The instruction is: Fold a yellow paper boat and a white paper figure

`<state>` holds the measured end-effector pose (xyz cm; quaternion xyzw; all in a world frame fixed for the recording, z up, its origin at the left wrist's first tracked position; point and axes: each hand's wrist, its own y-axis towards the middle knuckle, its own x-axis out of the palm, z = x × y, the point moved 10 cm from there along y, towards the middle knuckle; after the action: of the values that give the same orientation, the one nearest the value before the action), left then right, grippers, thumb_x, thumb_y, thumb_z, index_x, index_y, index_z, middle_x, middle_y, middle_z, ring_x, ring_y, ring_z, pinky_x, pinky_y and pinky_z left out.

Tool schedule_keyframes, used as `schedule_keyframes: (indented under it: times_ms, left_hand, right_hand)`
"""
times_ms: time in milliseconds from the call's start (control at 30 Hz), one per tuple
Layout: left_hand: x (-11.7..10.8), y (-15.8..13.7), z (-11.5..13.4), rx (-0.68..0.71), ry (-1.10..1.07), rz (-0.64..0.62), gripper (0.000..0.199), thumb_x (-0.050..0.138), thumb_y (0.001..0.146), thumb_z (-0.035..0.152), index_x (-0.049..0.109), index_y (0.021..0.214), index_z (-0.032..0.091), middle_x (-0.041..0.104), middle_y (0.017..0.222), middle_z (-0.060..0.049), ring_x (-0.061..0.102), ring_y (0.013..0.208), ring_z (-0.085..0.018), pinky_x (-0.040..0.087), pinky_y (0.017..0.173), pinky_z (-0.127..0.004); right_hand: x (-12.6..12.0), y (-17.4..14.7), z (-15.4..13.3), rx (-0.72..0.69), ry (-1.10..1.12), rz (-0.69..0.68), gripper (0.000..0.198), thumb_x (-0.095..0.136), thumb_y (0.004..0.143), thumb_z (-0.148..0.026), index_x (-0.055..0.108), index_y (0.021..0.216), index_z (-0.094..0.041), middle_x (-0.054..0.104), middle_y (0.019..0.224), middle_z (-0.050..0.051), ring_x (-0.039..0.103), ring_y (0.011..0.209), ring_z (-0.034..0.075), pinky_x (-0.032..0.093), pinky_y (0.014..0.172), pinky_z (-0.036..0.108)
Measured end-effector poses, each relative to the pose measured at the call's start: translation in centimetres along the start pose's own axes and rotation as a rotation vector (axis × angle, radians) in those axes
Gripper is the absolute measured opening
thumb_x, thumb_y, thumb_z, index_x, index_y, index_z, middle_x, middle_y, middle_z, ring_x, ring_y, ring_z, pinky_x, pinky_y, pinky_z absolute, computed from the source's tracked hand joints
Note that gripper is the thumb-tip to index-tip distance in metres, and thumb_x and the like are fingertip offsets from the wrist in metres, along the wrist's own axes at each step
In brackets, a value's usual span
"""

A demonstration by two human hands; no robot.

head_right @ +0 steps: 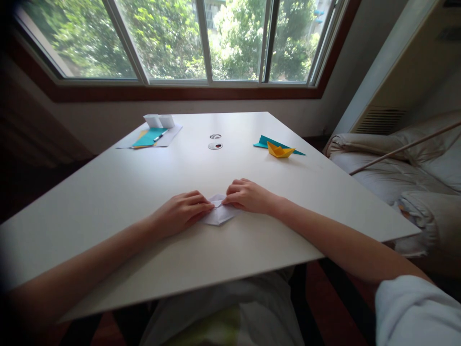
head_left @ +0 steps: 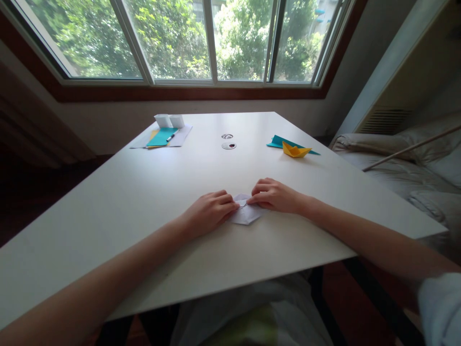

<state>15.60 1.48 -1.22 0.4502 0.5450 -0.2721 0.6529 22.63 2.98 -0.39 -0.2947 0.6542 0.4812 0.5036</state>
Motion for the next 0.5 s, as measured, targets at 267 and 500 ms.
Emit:
schedule_keyframes:
  times_ms: [267,500]
  left_hand:
    - [1.0,0.1,0.2,-0.038,0.11,-0.147,0.023,0.037,0.091,0.018,0.057,0.103,0.016,0.058,0.086,-0.005,0.052,0.079,-0.016,0.043,0.073,-0.028]
    - [1.3,0.3,0.6,-0.007,0.213,-0.158,0.035,0.036,0.089,0.015,0.046,0.122,0.013,0.055,0.092,-0.009,0.049,0.081,-0.019,0.041,0.076,-0.03]
  right_hand:
    - [0.3,0.0,-0.3,0.058,-0.029,-0.101,0.025,0.044,0.086,-0.016,0.063,0.101,-0.019,0.065,0.084,0.006,0.052,0.086,0.017,0.037,0.078,0.029]
    - [0.2,0.1,-0.3,0.081,-0.087,-0.089,0.028,0.042,0.085,-0.016,0.06,0.107,-0.019,0.064,0.084,0.007,0.052,0.084,0.017,0.036,0.075,0.029]
